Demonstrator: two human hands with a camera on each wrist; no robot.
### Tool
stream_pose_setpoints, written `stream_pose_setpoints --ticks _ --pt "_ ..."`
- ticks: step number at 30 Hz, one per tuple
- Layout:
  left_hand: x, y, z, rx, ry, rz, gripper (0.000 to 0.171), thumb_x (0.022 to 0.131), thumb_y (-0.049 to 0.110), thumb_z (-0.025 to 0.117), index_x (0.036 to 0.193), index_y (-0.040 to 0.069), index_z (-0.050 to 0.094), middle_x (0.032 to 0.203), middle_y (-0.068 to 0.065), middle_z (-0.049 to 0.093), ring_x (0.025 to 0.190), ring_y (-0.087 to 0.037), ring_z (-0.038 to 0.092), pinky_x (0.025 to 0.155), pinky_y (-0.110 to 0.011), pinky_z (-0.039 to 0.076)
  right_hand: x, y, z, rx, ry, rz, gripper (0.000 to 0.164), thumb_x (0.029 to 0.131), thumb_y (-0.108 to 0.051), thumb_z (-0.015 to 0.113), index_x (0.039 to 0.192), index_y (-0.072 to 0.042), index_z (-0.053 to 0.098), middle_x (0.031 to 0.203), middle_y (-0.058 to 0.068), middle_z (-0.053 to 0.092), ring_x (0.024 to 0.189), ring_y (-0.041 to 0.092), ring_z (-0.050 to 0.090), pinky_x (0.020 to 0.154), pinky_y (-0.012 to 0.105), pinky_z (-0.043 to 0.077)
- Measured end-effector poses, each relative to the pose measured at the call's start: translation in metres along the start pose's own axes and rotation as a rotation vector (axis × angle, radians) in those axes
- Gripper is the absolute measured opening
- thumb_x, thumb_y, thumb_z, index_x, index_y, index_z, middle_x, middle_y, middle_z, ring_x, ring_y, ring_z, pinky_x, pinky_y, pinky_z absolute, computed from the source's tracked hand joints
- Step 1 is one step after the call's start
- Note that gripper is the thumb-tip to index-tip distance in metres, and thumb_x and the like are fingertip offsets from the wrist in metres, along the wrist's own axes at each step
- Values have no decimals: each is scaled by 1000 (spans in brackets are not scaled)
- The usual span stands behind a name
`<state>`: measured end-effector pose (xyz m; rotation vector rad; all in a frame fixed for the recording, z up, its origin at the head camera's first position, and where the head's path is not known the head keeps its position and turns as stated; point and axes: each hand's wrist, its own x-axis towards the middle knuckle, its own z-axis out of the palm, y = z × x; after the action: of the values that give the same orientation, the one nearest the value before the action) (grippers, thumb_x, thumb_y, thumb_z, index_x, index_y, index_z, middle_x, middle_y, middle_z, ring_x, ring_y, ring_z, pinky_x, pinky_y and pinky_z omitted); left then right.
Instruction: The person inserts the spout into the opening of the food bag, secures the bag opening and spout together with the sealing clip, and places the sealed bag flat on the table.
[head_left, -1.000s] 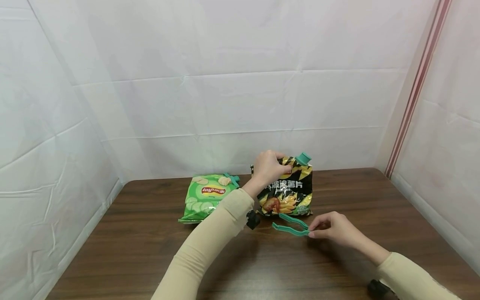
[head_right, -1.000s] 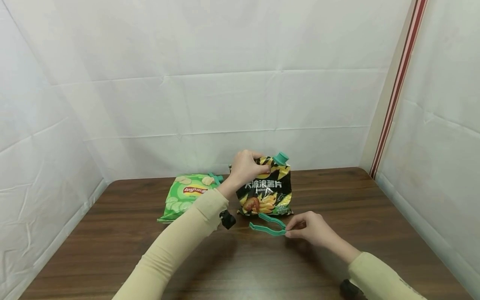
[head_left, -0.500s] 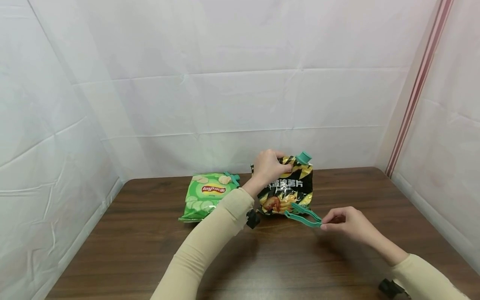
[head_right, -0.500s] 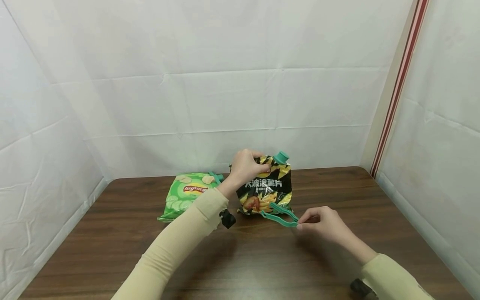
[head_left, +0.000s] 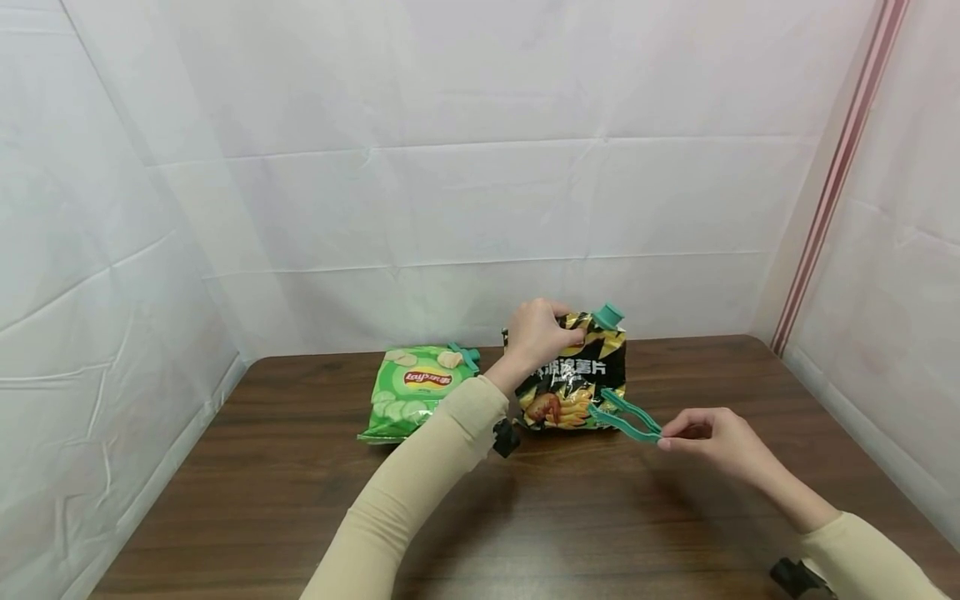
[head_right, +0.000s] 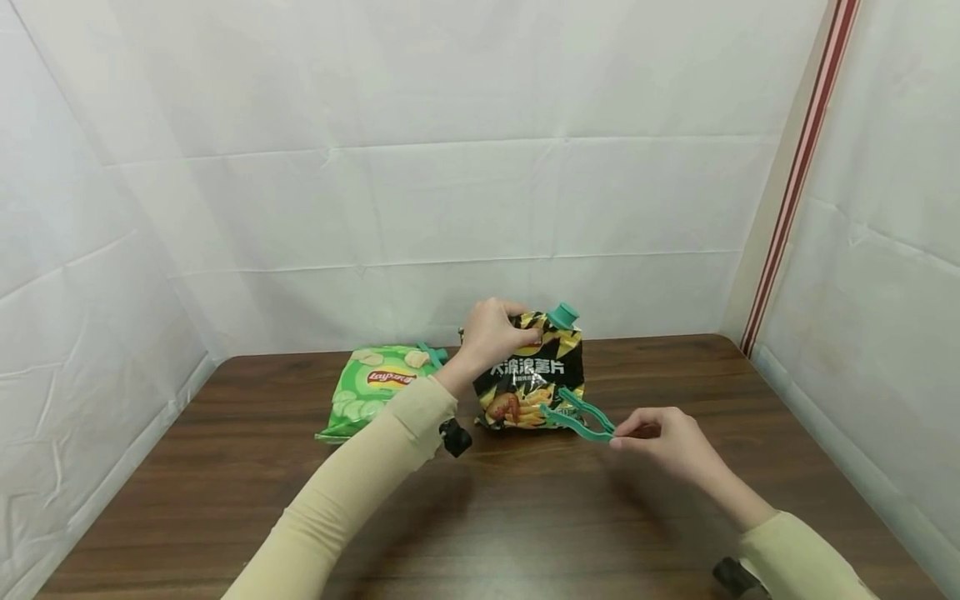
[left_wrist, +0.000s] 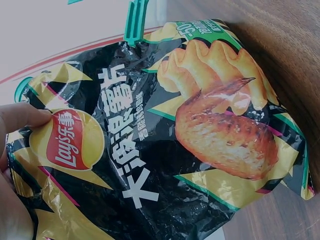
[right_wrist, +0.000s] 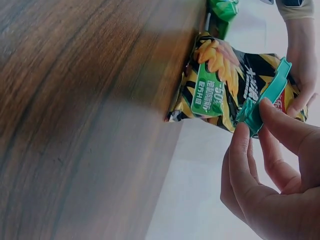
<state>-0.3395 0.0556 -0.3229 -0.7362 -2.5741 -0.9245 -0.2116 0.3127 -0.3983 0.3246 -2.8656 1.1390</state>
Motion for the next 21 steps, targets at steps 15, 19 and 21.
stream_pose_setpoints --ticks 15,19,21 --pt "-1 2 3 10 14 18 13 81 27 73 88 17 77 43 7 37 37 -4 19 41 -17 13 -5 3 -19 -2 64 22 23 83 -40 71 90 -19 72 86 -1 71 78 15 66 65 30 52" --pt "-1 2 3 15 15 15 13 81 28 73 89 18 77 42 7 34 37 -5 18 41 -18 12 -5 3 -21 5 67 28 23 83 -40 71 90 -19 72 87 0 71 79 14 66 66 29 52" --pt "-1 2 4 11 15 11 19 81 28 73 97 20 77 41 7 39 36 -4 18 40 -17 13 -5 2 -22 0 69 30 24 83 -41 70 91 -18 72 88 1 71 79 13 66 66 29 52"
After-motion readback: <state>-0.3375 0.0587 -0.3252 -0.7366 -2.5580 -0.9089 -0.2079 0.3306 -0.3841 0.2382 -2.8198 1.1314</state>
